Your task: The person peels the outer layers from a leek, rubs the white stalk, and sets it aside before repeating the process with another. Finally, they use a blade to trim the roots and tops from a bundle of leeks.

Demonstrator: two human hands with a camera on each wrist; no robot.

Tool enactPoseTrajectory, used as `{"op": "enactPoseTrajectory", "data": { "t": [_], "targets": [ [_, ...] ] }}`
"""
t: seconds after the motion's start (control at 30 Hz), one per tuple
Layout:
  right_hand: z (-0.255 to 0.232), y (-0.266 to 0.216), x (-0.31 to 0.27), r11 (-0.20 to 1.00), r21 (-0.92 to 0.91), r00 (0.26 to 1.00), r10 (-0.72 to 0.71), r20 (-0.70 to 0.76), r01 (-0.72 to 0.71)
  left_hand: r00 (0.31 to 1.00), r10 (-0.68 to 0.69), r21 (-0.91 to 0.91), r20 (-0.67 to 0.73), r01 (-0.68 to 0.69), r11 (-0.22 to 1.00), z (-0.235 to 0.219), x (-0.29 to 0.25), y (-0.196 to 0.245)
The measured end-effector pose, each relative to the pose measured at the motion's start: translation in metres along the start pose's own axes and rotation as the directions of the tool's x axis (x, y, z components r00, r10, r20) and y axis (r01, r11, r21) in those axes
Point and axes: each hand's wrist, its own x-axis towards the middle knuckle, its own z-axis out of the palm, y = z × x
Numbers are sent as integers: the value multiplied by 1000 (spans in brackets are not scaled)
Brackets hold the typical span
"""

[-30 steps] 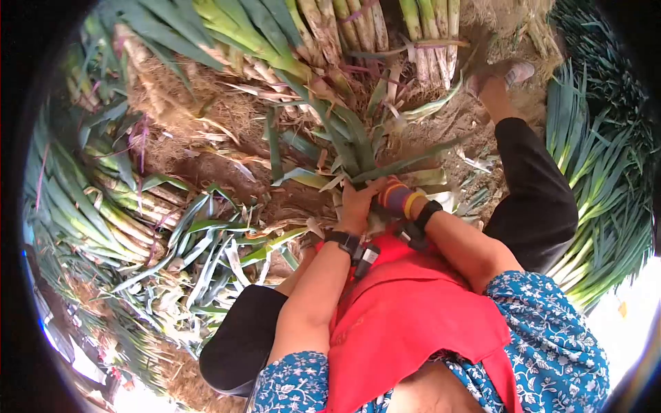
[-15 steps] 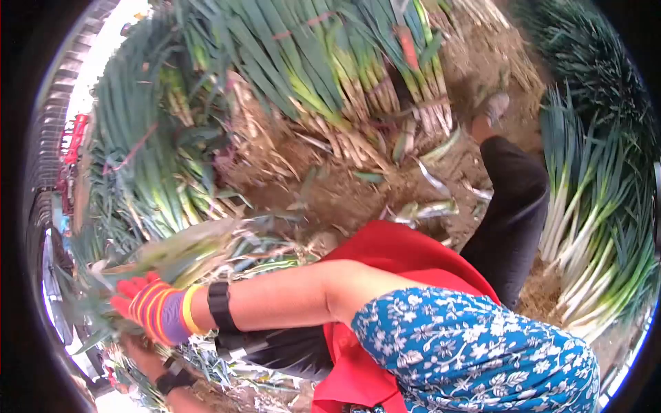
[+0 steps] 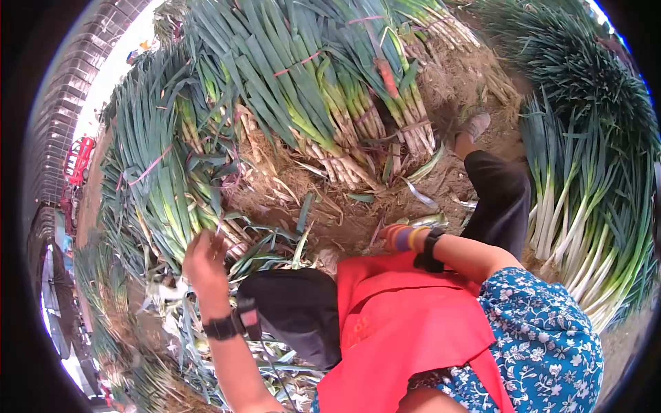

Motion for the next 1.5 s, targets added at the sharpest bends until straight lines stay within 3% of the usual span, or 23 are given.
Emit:
{"op": "enactPoseTrajectory", "data": {
  "t": [0.03,0.2,0.3,0.37,0.43,0.5,0.53,0.57,0.6,0.63,0.67,0.77,0.83,0.87,0.93,1.0,1.07,1.13,1.2,1.27,1.3,1.37,1.5],
  "targets": [
    [2,14,-10,1000,8,1000,2,-6,-2,988,102,-12,117,-102,995,37,-1,21],
    [-51,55,-9,971,33,971,237,-3,-237,895,-61,-212,443,170,962,172,10,47],
    [-102,83,15,953,159,933,288,-215,-257,811,-150,-218,565,322,921,222,19,20],
    [-122,123,54,951,233,844,292,-450,-205,764,-266,-162,588,433,887,239,30,-9],
    [-159,141,80,982,141,540,187,-821,-125,722,-371,-128,584,533,836,252,33,-28],
    [-216,156,108,987,135,479,161,-863,-89,692,-465,-80,553,599,797,267,33,-42],
    [-244,163,129,946,211,525,313,-791,-246,683,-507,-51,526,621,782,274,27,-35],
    [-263,167,148,916,151,365,293,-884,-371,619,-525,20,584,636,771,280,24,-25],
    [-288,176,161,897,217,500,401,-768,-386,543,-546,98,638,645,758,287,21,-15],
    [-298,193,189,865,324,409,474,-780,-384,557,-552,97,621,644,759,291,19,-13],
    [-321,184,192,815,397,455,570,-684,-423,520,-512,120,683,612,782,293,16,-13],
    [-322,201,223,828,291,370,491,-789,-479,460,-512,151,726,619,771,298,17,-24],
    [-331,197,211,893,307,429,431,-794,-329,465,-526,166,712,616,770,301,18,-25],
    [-321,207,213,883,469,530,386,-755,26,478,-533,168,698,615,771,303,18,-26],
    [-291,216,192,420,746,670,343,-658,518,484,-524,158,700,611,776,307,13,-25],
    [-257,184,151,-173,782,764,418,-492,599,473,-484,151,736,583,799,308,6,-23],
    [-205,159,111,-416,737,834,407,-374,533,466,-445,142,765,551,822,308,-5,-22],
    [-145,146,68,-228,869,872,342,-351,439,460,-409,138,788,515,846,308,-13,-22],
    [-103,87,33,380,819,702,429,-568,430,462,-377,130,803,482,866,313,-20,-22],
    [-104,44,-5,133,825,708,450,-544,550,461,-383,100,801,527,844,314,-25,-21],
    [-110,32,-16,139,824,708,446,-547,549,462,-358,90,812,506,858,312,-26,-21],
    [-124,19,-27,-116,868,832,371,-413,482,460,-315,71,830,473,878,308,-26,-23],
    [-109,42,4,46,903,846,332,-417,427,517,-294,89,804,384,919,298,-26,-20]
  ]
}}
